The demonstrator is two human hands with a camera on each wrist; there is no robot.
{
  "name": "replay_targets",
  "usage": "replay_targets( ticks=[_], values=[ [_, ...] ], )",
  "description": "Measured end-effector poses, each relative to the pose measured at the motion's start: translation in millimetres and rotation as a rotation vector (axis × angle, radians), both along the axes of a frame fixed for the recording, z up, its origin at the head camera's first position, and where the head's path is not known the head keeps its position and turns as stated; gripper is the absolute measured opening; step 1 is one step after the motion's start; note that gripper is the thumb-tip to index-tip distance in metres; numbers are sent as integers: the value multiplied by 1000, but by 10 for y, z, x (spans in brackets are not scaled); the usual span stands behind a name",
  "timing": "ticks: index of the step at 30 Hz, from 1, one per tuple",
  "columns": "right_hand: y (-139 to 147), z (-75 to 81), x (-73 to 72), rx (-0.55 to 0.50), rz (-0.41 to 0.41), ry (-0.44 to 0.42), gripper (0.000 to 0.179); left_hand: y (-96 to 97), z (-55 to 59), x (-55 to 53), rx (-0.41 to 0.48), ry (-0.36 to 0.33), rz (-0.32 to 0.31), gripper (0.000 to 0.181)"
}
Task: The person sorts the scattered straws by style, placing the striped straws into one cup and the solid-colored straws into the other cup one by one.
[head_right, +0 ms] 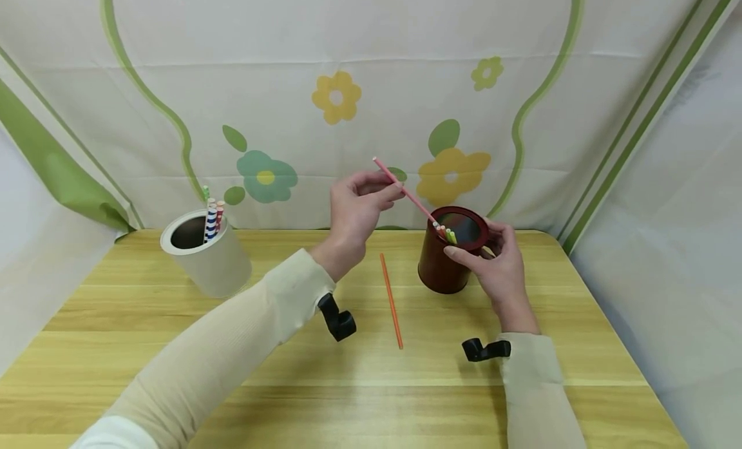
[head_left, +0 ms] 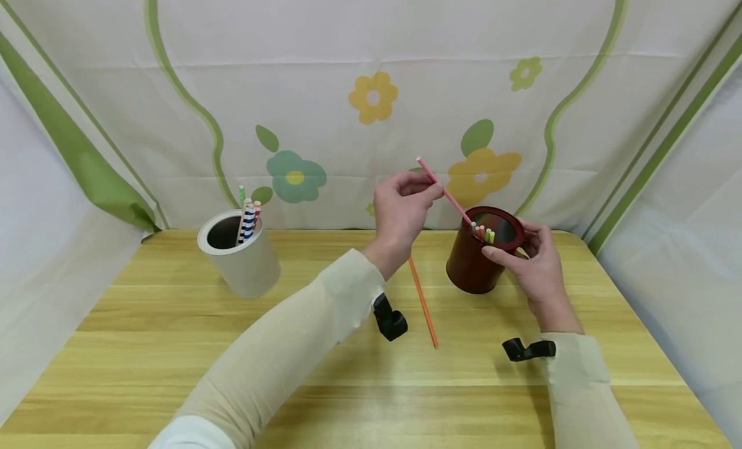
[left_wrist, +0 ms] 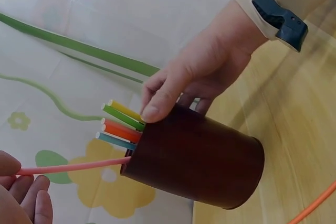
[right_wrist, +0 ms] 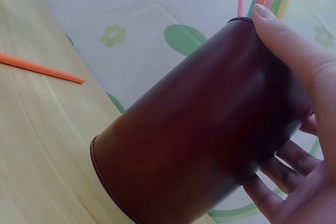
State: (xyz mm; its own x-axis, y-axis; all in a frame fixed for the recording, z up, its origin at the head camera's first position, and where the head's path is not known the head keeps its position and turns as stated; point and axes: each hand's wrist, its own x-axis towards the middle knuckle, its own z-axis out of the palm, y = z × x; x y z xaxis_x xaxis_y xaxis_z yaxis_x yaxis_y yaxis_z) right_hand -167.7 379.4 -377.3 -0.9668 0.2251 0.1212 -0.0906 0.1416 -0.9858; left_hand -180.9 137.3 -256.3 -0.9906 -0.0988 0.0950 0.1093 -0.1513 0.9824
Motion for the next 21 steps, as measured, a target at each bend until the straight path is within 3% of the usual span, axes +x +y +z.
replay_targets(
  ticks=[6, 13, 21],
  values=[
    [19, 29, 14, 39, 14, -17, 72, 21, -83, -33, -31, -22, -11, 11],
    [-2, 20, 16, 27, 16, 6, 70, 124, -157, -68, -164, -118, -27, 9],
    [-19, -6, -7, 15, 8, 23, 69, 172, -129, -89, -313, -192, -140, 3]
  ],
)
